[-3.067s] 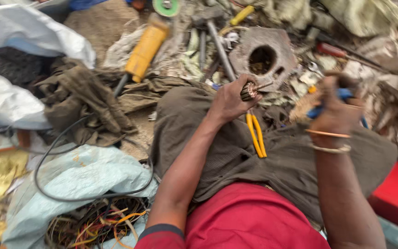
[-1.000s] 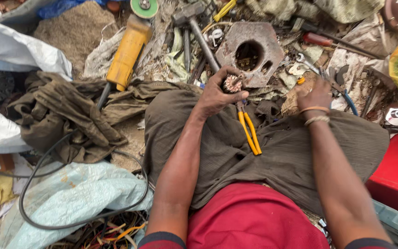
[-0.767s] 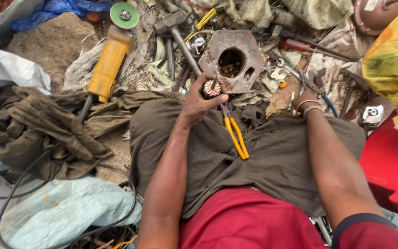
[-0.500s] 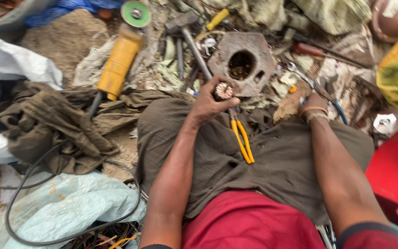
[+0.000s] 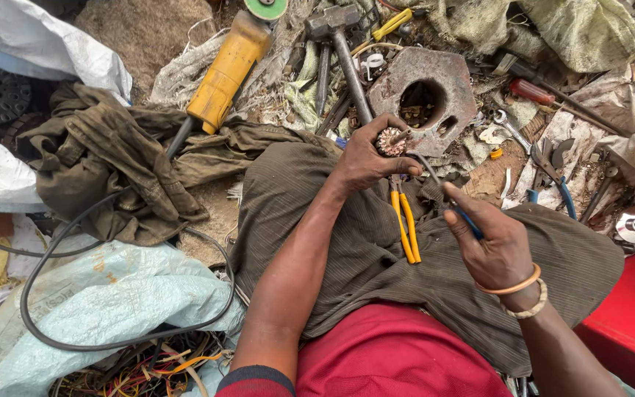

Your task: The person sits on the ground and uses pliers and a screwdriver to manipulate a small cylindrical electrical component. They repeatedly adjust and tighten parts of the component while surrounded by tools and debris.

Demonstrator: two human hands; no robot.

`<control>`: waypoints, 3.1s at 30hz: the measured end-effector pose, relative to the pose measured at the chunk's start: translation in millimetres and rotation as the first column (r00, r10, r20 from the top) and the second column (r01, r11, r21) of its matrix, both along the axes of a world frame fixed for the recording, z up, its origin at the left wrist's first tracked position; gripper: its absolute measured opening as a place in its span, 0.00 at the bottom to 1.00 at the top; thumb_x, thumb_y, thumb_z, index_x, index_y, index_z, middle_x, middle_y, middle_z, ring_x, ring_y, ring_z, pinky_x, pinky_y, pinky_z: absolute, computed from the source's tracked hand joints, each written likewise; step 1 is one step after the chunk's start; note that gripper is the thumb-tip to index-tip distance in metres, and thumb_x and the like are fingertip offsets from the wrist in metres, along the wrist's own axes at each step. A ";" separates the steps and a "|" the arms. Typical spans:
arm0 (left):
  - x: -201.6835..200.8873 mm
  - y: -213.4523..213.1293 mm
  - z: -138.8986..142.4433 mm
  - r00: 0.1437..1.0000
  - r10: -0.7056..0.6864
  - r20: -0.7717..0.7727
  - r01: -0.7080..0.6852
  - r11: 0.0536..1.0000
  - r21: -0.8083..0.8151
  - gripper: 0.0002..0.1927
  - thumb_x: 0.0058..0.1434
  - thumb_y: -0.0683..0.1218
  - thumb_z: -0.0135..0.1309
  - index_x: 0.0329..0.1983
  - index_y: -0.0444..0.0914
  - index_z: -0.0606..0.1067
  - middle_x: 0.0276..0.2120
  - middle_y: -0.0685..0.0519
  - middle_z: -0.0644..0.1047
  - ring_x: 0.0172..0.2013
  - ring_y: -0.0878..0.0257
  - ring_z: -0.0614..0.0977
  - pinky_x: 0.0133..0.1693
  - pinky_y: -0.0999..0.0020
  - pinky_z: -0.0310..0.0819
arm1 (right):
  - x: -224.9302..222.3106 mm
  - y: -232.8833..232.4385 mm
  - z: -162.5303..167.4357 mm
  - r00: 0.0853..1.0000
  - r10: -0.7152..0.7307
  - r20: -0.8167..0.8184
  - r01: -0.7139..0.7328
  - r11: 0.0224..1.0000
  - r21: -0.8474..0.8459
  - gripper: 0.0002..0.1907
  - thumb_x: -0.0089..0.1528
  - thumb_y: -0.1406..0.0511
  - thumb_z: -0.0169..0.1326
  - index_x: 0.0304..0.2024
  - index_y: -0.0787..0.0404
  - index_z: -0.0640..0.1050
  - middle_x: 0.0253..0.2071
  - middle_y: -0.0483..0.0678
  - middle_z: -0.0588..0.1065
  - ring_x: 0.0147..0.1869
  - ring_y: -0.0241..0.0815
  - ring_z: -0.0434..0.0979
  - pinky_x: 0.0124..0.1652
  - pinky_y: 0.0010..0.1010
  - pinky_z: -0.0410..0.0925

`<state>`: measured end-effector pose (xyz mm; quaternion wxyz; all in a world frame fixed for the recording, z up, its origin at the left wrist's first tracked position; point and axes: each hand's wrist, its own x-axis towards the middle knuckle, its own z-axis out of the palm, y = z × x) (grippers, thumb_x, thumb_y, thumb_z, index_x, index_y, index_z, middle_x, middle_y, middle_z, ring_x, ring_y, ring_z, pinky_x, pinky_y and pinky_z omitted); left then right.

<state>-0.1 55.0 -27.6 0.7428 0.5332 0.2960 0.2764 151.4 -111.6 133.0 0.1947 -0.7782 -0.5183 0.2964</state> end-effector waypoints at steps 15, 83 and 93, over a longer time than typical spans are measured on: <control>-0.5 3.1 6.4 0.997 -0.056 -0.058 0.061 0.995 0.075 0.34 0.42 0.66 0.72 0.45 0.45 0.75 0.27 0.61 0.77 0.32 0.73 0.82 0.33 0.74 0.78 | 7.6 31.0 25.3 0.863 0.355 0.359 -0.334 0.935 -0.123 0.19 0.64 0.59 0.58 0.59 0.45 0.81 0.27 0.45 0.76 0.22 0.37 0.69 0.21 0.31 0.66; -7.2 -8.2 -2.9 0.973 -0.127 -0.191 0.172 0.956 0.237 0.34 0.41 0.73 0.69 0.36 0.44 0.77 0.32 0.56 0.83 0.37 0.61 0.87 0.43 0.62 0.81 | 54.8 100.9 39.3 0.806 0.562 -0.184 -0.591 0.752 -0.290 0.20 0.59 0.58 0.59 0.54 0.47 0.82 0.40 0.46 0.84 0.36 0.40 0.85 0.36 0.33 0.76; -14.1 -3.0 12.4 0.965 -0.136 -0.224 0.168 0.978 0.127 0.35 0.41 0.71 0.71 0.38 0.41 0.77 0.27 0.56 0.79 0.33 0.65 0.82 0.38 0.65 0.78 | 37.1 60.8 27.1 0.649 0.687 0.327 -0.596 0.726 -0.343 0.29 0.61 0.61 0.57 0.65 0.35 0.74 0.27 0.45 0.74 0.19 0.43 0.71 0.20 0.38 0.67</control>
